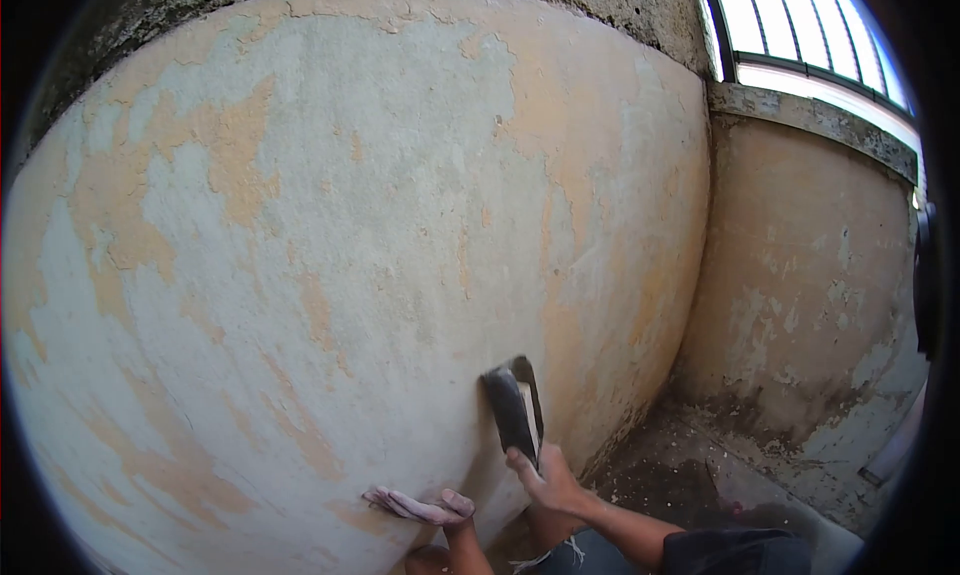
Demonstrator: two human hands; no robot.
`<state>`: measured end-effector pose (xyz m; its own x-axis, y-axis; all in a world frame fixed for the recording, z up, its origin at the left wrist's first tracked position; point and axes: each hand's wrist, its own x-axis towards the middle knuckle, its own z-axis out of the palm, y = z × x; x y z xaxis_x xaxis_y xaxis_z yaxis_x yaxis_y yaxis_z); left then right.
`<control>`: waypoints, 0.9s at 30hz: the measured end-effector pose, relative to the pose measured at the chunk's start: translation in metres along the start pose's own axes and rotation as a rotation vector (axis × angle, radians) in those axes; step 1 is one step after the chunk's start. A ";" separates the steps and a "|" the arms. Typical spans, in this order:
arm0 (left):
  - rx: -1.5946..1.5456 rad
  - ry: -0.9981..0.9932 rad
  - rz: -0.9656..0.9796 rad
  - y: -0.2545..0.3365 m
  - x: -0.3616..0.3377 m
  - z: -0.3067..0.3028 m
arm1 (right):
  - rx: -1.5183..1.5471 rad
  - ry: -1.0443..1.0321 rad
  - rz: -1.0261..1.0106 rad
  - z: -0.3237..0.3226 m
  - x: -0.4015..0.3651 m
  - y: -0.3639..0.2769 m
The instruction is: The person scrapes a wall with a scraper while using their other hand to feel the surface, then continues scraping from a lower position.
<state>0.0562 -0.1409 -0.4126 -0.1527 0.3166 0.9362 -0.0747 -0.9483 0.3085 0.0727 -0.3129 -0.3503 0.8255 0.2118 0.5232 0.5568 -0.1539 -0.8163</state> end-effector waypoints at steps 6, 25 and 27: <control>0.008 -0.017 -0.044 0.002 -0.007 -0.001 | 0.141 -0.076 0.203 -0.024 0.039 -0.043; -0.015 0.029 -0.049 0.002 0.000 0.006 | 0.018 0.076 -0.065 0.013 -0.013 -0.011; -0.007 -0.013 -0.070 0.003 -0.002 0.000 | 0.048 -0.029 0.071 -0.002 0.007 -0.033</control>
<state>0.0568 -0.1446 -0.4138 -0.1343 0.3814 0.9146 -0.0916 -0.9238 0.3717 0.0604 -0.3082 -0.3193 0.8594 0.2295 0.4568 0.4912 -0.1231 -0.8623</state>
